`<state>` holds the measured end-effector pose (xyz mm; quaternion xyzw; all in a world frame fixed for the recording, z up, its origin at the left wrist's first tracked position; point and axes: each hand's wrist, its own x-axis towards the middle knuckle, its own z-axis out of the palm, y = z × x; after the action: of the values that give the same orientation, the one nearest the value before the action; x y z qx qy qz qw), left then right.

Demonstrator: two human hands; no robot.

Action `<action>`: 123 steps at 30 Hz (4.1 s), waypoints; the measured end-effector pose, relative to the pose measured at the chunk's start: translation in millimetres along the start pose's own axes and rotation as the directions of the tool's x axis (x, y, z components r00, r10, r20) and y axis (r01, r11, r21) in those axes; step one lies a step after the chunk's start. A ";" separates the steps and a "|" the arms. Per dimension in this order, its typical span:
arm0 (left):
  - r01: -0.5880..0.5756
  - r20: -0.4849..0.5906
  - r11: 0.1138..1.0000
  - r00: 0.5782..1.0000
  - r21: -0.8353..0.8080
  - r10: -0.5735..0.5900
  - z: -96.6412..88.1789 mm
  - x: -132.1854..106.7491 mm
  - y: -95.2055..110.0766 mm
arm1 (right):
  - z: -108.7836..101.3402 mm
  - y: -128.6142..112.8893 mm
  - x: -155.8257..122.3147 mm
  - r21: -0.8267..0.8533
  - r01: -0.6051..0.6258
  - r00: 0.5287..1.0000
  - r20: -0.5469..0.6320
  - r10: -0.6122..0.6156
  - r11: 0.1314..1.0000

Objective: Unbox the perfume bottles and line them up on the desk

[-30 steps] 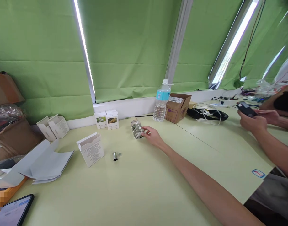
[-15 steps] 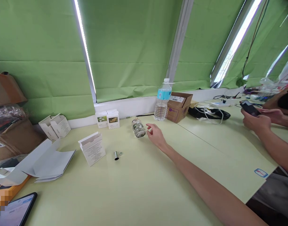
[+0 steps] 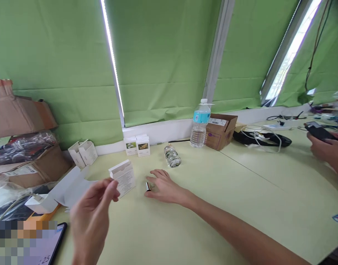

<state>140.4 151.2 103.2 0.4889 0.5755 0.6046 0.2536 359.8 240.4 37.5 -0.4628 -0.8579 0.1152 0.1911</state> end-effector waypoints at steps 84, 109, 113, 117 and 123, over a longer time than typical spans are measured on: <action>-0.051 -0.033 0.948 0.997 0.313 0.064 22.5 24.8 -97.1 | -47.0 58.5 -14.8 -0.310 -0.522 0.853 -0.227 0.471 0.795; -0.126 0.688 0.966 0.723 0.225 -0.065 18.0 5.3 -63.8 | -71.4 35.5 -9.4 0.744 0.116 0.549 -0.600 0.582 0.658; -0.333 0.481 0.849 0.870 0.411 0.109 21.2 5.2 -80.5 | -64.8 23.4 -10.8 0.749 0.046 0.636 -0.532 0.558 0.661; -0.509 0.496 0.751 0.822 0.420 0.280 25.9 -11.2 -72.8 | -49.7 -21.3 -21.3 0.629 0.007 0.810 -0.459 0.364 0.777; -0.519 0.558 0.775 0.786 0.361 0.267 34.7 -39.5 -54.8 | -38.0 -53.3 -30.3 0.709 -0.027 0.928 -0.245 0.282 0.704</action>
<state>172.5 143.9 34.9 0.7826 0.5107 0.3366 0.1158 351.4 186.7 85.0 -0.4411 -0.6631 0.3638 0.4830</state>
